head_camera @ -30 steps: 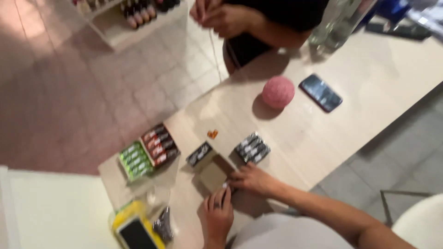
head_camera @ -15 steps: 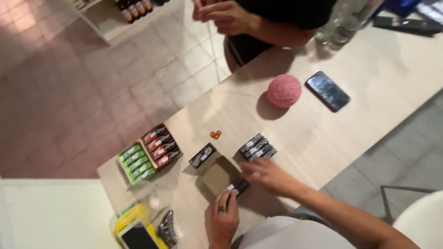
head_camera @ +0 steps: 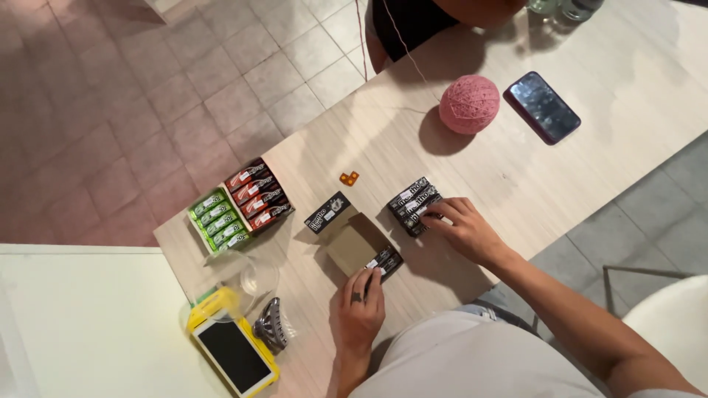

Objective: Packing and organizing small retail packages into display boxes on a counter.

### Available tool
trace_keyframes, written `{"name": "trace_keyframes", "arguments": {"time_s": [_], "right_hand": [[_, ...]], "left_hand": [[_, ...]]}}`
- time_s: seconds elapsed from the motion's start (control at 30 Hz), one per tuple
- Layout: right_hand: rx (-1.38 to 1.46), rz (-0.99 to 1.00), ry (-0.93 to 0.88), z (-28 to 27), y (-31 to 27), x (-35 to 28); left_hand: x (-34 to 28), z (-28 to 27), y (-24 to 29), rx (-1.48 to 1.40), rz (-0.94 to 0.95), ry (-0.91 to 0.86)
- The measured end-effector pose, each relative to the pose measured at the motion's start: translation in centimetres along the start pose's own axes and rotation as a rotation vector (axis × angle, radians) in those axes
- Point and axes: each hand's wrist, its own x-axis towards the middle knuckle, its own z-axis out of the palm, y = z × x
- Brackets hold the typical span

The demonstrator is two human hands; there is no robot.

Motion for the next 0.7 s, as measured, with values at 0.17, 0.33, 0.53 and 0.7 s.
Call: {"name": "trace_keyframes", "arguments": {"time_s": [0.17,0.33,0.53,0.7], "right_hand": [[-0.057,0.004,0.0,-0.1,-0.7,0.6],[0.101,0.053,0.123,-1.9,-4.0,3.3],[0.583,-0.005,0.104,1.3,-8.4,8.7],[0.237,-0.121,0.029,5.2,-8.2,9.1]], "left_hand": [[-0.2,0.3,0.0,-0.027,0.014,0.013],[-0.4,0.1,0.1,0.014,0.01,-0.014],[-3.3,1.3,0.0,0.087,-0.028,-0.064],[-4.7,2.6,-0.2,0.06,-0.053,-0.078]]}}
